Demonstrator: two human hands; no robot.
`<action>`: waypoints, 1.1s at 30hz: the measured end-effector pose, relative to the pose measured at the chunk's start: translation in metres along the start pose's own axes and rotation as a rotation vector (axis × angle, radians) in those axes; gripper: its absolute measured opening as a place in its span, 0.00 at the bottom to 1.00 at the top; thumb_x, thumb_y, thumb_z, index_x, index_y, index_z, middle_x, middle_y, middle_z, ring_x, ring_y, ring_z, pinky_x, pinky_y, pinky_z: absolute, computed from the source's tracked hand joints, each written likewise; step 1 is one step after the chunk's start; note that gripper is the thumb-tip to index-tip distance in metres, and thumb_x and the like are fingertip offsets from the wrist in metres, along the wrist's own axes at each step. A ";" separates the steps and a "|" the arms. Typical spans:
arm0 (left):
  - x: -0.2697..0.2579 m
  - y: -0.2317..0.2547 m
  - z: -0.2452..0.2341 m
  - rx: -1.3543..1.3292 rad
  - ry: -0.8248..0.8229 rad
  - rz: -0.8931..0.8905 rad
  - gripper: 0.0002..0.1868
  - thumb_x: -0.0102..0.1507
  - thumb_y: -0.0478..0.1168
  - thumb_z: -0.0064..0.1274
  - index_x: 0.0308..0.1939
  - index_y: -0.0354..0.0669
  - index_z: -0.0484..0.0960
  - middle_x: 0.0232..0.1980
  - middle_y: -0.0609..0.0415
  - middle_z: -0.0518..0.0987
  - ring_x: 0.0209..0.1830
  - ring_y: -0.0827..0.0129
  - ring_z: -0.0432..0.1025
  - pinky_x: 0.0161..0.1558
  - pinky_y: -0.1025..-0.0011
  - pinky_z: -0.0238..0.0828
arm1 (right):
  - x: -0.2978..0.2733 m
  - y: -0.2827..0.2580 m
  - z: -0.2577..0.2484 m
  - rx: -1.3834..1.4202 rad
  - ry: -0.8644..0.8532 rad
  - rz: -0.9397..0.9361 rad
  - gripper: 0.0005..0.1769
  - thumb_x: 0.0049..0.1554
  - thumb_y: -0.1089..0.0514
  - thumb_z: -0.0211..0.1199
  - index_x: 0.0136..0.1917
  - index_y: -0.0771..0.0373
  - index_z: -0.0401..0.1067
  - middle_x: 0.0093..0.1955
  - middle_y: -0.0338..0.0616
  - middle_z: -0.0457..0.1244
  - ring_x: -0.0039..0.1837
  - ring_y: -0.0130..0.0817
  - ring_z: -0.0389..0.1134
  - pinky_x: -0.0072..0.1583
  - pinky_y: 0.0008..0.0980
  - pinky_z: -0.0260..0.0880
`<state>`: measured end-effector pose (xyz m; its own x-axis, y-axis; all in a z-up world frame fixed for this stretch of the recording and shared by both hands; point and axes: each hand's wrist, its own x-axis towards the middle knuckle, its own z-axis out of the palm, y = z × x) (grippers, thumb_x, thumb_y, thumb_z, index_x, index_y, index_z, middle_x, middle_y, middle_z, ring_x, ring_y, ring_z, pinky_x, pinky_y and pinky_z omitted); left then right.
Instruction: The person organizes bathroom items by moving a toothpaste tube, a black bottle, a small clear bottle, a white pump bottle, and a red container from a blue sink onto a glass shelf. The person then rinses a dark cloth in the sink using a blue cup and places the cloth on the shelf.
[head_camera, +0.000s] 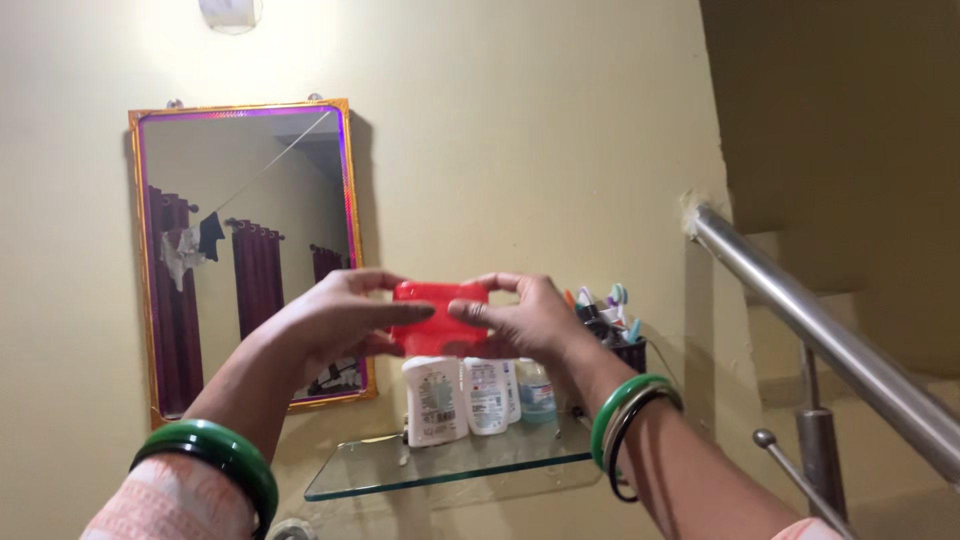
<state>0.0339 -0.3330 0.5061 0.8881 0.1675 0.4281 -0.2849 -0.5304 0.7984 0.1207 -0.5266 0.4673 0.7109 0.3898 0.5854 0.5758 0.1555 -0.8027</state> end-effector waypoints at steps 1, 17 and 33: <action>0.002 -0.010 -0.004 0.008 -0.003 -0.027 0.30 0.56 0.45 0.68 0.60 0.39 0.78 0.45 0.44 0.86 0.35 0.67 0.80 0.42 0.73 0.79 | 0.004 0.010 0.005 0.023 -0.030 0.008 0.25 0.49 0.53 0.72 0.58 0.64 0.74 0.49 0.51 0.73 0.44 0.37 0.78 0.48 0.34 0.81; 0.038 -0.171 -0.052 -0.075 -0.065 -0.304 0.28 0.57 0.35 0.67 0.61 0.41 0.78 0.48 0.46 0.86 0.42 0.68 0.82 0.48 0.72 0.78 | 0.050 0.133 0.087 -0.063 -0.257 0.106 0.20 0.52 0.62 0.70 0.59 0.67 0.75 0.45 0.50 0.72 0.44 0.34 0.76 0.44 0.32 0.79; 0.093 -0.269 -0.071 -0.231 -0.141 -0.276 0.33 0.54 0.27 0.63 0.64 0.45 0.76 0.51 0.48 0.84 0.47 0.66 0.80 0.50 0.71 0.80 | 0.083 0.195 0.115 -0.169 -0.199 0.138 0.22 0.50 0.63 0.70 0.59 0.63 0.76 0.42 0.50 0.71 0.39 0.31 0.74 0.40 0.28 0.78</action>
<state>0.1680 -0.1161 0.3615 0.9791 0.1530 0.1339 -0.0875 -0.2777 0.9567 0.2458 -0.3597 0.3460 0.7036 0.5700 0.4244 0.5498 -0.0582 -0.8333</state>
